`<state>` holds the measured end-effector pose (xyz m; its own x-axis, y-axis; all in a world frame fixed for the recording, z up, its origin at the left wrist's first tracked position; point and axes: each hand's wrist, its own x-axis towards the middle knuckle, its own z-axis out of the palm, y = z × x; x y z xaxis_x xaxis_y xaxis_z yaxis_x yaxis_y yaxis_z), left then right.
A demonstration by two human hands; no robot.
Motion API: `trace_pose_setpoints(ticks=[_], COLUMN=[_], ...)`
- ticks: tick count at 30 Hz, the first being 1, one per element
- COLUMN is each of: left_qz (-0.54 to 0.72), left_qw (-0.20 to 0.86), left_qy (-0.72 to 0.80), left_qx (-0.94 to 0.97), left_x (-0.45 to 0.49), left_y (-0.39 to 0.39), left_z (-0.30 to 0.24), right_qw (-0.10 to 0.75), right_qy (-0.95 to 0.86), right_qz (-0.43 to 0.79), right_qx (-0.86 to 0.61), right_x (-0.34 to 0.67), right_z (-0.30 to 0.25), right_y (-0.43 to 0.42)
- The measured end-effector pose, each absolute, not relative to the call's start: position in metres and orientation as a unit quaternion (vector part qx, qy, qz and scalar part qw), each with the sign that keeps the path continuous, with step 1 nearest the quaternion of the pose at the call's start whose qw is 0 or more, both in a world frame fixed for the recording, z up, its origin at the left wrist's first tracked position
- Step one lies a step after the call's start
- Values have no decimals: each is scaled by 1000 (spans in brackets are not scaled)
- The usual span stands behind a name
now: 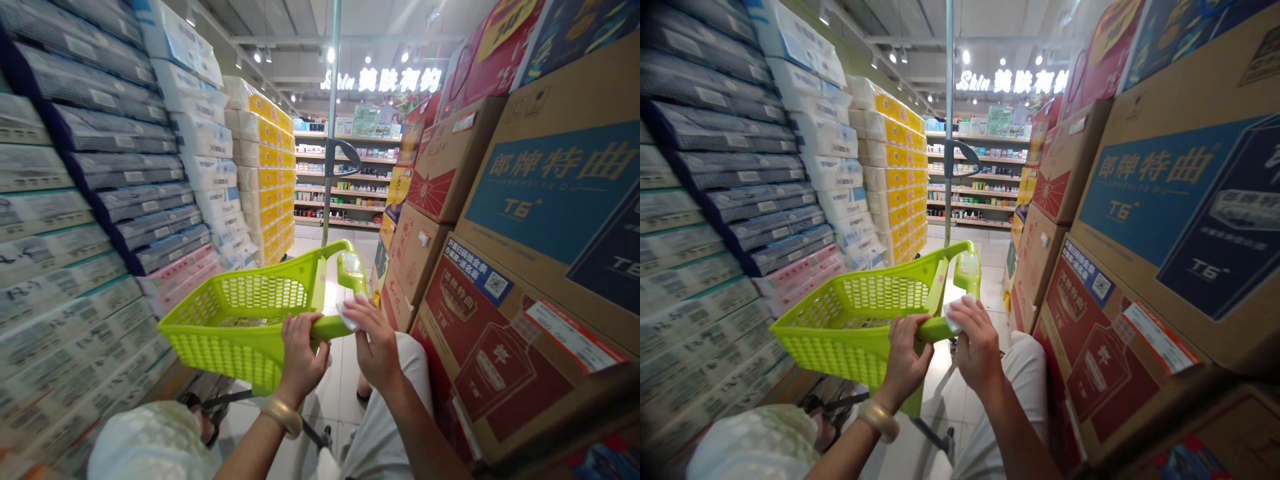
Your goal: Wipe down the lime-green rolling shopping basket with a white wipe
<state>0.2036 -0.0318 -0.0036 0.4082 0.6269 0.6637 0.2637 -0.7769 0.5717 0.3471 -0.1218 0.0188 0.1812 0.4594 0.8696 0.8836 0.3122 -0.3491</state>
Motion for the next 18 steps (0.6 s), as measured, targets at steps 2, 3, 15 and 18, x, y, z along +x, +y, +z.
trace_pose_setpoints(ticks=[2,3,15,18], left_qz=[473,473,479,481], left_qw=[183,180,186,185], left_qy=[269,267,260,260], left_qx=[819,820,817,817], left_x=[198,196,181,180], left_y=[-36,-37,-45,-46], left_z=[-3,-3,-1,-2], right_qw=[524,534,557,619], right_qy=[-640,-635,-656,-584], right_qz=[-185,-180,-102,-101], right_qx=[-530,-528,-499,-515], right_x=[342,341,333,345], right_z=[20,20,26,22], right_y=[-126,-127,-146,-141])
